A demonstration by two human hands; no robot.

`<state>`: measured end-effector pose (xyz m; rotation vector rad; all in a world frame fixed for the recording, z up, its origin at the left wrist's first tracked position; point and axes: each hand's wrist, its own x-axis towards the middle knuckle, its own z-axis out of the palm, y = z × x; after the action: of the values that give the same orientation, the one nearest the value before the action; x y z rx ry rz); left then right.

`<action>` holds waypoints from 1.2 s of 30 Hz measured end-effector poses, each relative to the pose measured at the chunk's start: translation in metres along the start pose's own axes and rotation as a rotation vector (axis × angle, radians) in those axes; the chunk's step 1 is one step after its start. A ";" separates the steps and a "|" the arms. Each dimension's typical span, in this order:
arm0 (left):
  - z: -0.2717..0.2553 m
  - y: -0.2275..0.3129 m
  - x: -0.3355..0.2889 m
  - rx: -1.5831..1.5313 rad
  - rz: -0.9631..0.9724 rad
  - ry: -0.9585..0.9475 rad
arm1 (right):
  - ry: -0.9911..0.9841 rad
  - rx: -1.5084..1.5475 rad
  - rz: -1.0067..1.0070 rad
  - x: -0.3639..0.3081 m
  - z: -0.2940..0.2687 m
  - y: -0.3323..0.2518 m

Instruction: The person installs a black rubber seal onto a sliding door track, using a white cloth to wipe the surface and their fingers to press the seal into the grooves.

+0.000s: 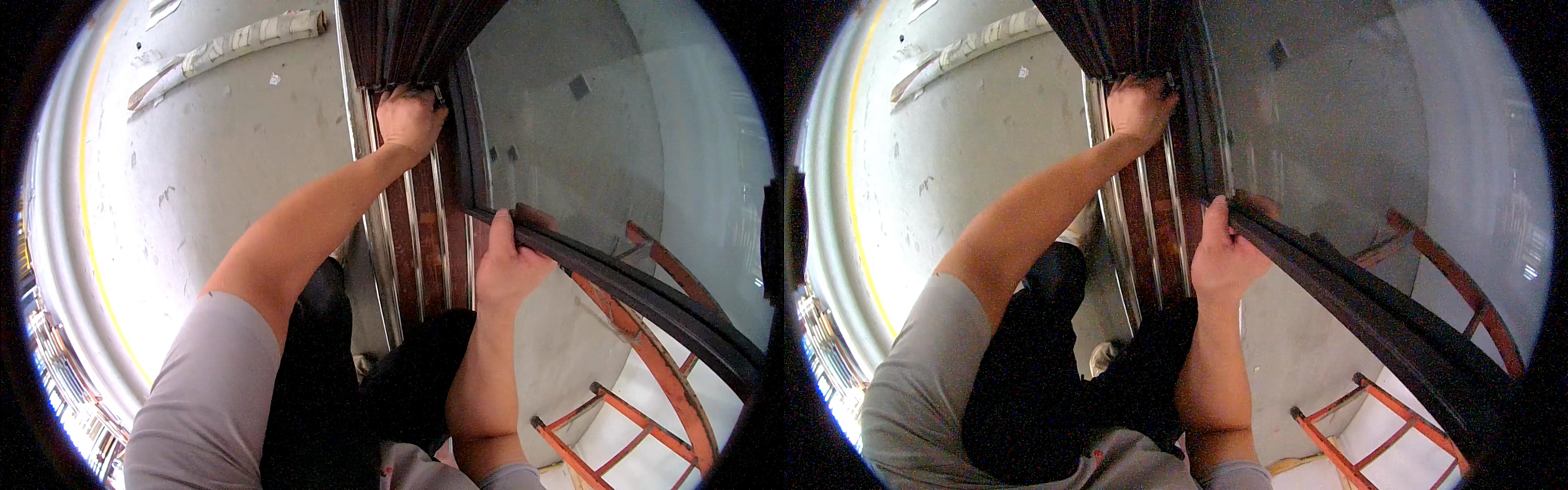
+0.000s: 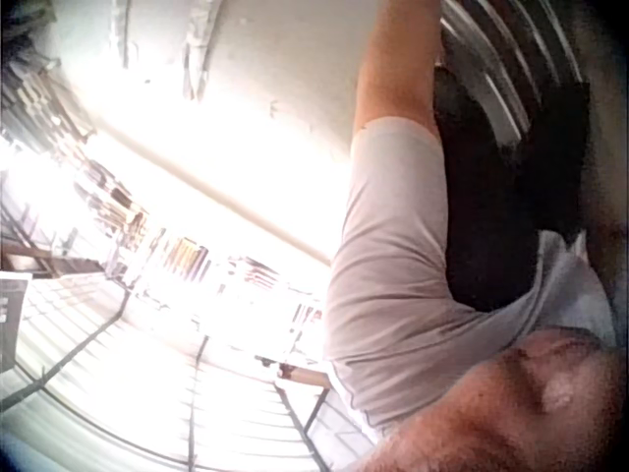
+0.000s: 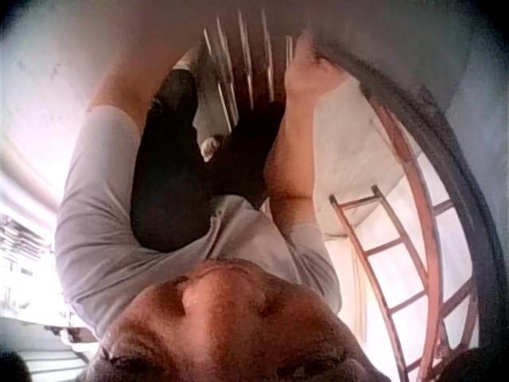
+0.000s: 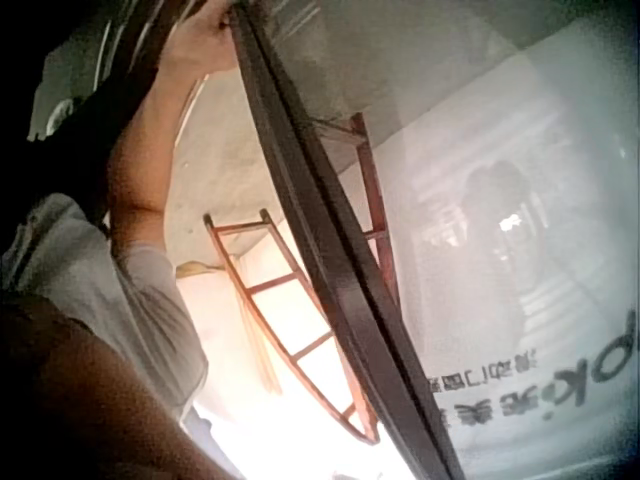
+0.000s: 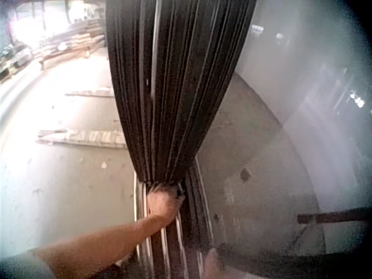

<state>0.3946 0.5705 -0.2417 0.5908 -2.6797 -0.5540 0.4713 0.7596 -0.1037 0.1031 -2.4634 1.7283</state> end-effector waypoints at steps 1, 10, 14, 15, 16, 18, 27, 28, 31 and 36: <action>0.003 0.002 0.000 -0.016 0.003 0.043 | 0.021 0.051 0.010 -0.001 0.001 0.001; 0.010 0.007 0.001 -0.084 -0.099 0.028 | -0.017 -0.061 -0.038 -0.001 -0.003 0.000; 0.011 0.006 -0.001 -0.085 -0.068 0.068 | -0.020 -0.027 -0.014 0.000 -0.004 -0.003; 0.013 0.004 -0.002 -0.084 -0.068 0.069 | -0.039 -0.089 -0.068 0.002 -0.004 -0.003; 0.016 0.002 -0.002 -0.114 -0.086 0.100 | -0.058 -0.151 -0.122 0.004 -0.004 -0.003; 0.017 0.002 -0.002 -0.147 -0.103 0.131 | -0.044 -0.092 -0.088 0.004 -0.001 -0.003; 0.013 0.006 0.000 -0.151 -0.156 0.085 | -0.101 -0.035 -0.030 0.007 0.000 -0.005; 0.012 0.009 0.001 -0.133 -0.155 0.077 | -0.099 0.038 0.003 0.007 0.001 -0.005; 0.009 0.010 0.002 -0.125 -0.168 0.069 | -0.082 0.037 -0.018 0.008 0.003 -0.002; 0.003 0.007 0.004 -0.074 -0.099 0.077 | -0.057 0.093 0.023 0.008 0.004 -0.008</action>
<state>0.3881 0.5756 -0.2400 0.7121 -2.5568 -0.6416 0.4641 0.7527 -0.0961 0.1353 -2.4321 1.8750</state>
